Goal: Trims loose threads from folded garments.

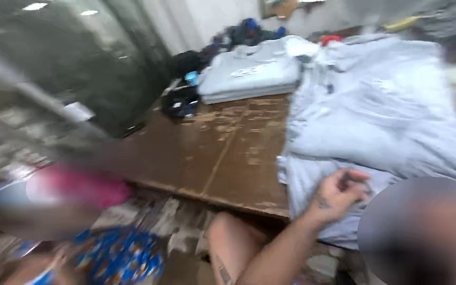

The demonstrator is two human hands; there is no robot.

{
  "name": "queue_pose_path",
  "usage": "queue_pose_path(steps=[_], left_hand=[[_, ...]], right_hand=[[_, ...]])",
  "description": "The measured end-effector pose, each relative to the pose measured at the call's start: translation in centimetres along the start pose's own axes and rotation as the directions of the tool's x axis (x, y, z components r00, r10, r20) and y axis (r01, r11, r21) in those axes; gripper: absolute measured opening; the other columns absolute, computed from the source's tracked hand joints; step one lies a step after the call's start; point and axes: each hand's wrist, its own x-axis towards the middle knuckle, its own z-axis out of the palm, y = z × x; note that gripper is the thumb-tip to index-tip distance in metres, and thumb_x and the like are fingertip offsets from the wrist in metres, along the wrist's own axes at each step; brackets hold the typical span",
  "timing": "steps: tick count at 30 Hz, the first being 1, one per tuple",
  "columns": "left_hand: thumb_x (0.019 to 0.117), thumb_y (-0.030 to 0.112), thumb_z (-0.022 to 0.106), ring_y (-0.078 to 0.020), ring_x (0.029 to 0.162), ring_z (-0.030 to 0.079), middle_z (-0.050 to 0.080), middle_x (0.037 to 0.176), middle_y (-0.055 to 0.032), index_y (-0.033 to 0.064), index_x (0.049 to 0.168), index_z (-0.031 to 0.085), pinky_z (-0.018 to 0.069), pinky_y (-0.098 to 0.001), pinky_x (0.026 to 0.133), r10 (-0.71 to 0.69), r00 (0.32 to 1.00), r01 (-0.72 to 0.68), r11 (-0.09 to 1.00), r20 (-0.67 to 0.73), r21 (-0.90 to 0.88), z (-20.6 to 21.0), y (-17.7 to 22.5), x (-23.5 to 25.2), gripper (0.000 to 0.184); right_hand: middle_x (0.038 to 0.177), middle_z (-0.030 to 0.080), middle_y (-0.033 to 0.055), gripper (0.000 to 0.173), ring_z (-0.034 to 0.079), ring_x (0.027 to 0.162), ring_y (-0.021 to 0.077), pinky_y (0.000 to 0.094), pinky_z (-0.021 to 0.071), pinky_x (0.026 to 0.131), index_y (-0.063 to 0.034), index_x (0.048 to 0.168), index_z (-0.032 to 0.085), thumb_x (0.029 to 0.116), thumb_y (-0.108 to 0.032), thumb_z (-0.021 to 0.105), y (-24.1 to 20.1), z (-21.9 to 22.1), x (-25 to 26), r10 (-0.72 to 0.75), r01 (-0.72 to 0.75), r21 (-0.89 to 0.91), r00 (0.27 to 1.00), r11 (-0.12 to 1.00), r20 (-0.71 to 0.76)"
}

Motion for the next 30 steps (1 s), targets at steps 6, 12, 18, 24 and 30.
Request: queue_pose_path(steps=[6, 12, 18, 24, 30], left_hand=[[0.0974, 0.001, 0.052, 0.0035, 0.055, 0.055, 0.067, 0.074, 0.0087, -0.0025, 0.121, 0.056, 0.0458, -0.0142, 0.049, 0.006, 1.000, -0.006, 0.999, 0.006, -0.037, 0.4, -2.2, 0.6, 0.024], [0.0968, 0.002, 0.054, 0.0038, 0.052, 0.055, 0.069, 0.073, 0.0082, 0.0017, 0.118, 0.060, 0.0448, -0.0131, 0.047, 0.052, 0.998, -0.049, 0.995, 0.039, -0.082, 0.2, -2.5, 0.5, 0.022], [0.0904, 0.003, 0.063, 0.0026, 0.065, 0.058, 0.066, 0.081, 0.0101, -0.0048, 0.126, 0.055, 0.0492, -0.0162, 0.058, 0.066, 0.995, -0.073, 0.992, 0.075, 0.105, 0.5, -2.3, 0.8, 0.037], [0.0908, -0.003, 0.057, 0.0026, 0.052, 0.053, 0.067, 0.077, 0.0070, -0.0014, 0.128, 0.051, 0.0445, -0.0139, 0.046, -0.046, 0.998, 0.047, 0.999, 0.035, -0.022, 0.3, -2.0, 0.9, 0.038], [0.0912, 0.003, 0.062, 0.0026, 0.063, 0.057, 0.066, 0.083, 0.0087, -0.0067, 0.132, 0.051, 0.0473, -0.0152, 0.055, -0.002, 0.991, -0.044, 0.939, 0.133, 0.341, 0.4, -1.0, 0.0, 0.043]], right_hand=[[0.092, 0.070, 0.0164, 0.024, 0.070, 0.087, 0.0272, 0.0364, 0.0584, 0.079, -0.0062, 0.102, 0.076, 0.0976, -0.027, 0.065, 2.2, 4.0, -1.1, 0.009, -0.061, -0.332, 0.988, 0.941, -0.156], [0.082, 0.072, 0.0108, 0.025, 0.069, 0.078, 0.0151, 0.0252, 0.0563, 0.077, -0.0019, 0.094, 0.071, 0.1046, -0.017, 0.054, 0.3, -1.2, -1.8, -0.010, -0.057, -0.295, 0.975, 0.954, -0.220], [0.081, 0.069, 0.0122, 0.033, 0.068, 0.078, 0.0220, 0.0326, 0.0567, 0.072, -0.0042, 0.088, 0.068, 0.1025, -0.033, 0.058, -0.9, 0.4, -1.2, -0.007, -0.028, -0.249, 0.991, 0.968, -0.137], [0.099, 0.073, 0.0202, 0.036, 0.073, 0.096, 0.0324, 0.0398, 0.0602, 0.085, 0.0008, 0.094, 0.068, 0.0904, -0.035, 0.073, 2.6, 5.1, -1.3, 0.107, -0.181, -0.269, 0.958, 0.946, -0.267], [0.116, 0.070, 0.0250, 0.035, 0.069, 0.107, 0.0396, 0.0501, 0.0567, 0.088, -0.0037, 0.089, 0.073, 0.0916, -0.039, 0.070, 2.5, 5.6, -2.1, 0.203, -0.273, -0.236, 0.937, 0.932, -0.282]])
